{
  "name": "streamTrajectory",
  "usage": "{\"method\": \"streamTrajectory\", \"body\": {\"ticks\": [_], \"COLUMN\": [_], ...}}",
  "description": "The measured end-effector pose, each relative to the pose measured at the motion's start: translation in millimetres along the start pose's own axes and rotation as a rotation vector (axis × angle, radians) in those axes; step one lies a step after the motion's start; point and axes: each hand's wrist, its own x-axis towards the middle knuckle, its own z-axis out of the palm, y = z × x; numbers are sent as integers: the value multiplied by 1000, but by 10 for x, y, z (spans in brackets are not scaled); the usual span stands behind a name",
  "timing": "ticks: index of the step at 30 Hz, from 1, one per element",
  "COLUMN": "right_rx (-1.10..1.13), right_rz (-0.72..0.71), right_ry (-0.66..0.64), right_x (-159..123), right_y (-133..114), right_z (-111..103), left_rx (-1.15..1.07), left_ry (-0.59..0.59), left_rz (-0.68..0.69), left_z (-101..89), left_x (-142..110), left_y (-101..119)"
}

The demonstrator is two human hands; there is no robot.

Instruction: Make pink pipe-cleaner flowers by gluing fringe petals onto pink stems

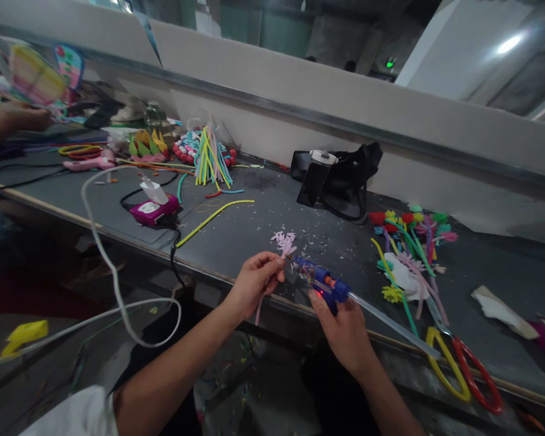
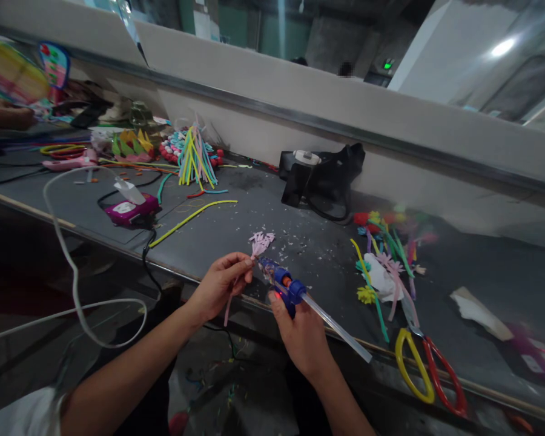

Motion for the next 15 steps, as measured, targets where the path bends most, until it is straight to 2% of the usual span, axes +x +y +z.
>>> {"method": "streamTrajectory", "body": {"ticks": [9, 15], "right_rx": [-68, -70], "right_rz": [8, 4], "right_ry": [-35, -11], "right_x": [-12, -14], "right_y": [30, 33], "right_z": [15, 19], "left_rx": [19, 22], "left_ry": [-1, 1], "left_rz": [8, 3], "left_z": [-6, 0], "left_x": [3, -2], "left_y": [-11, -2]}}
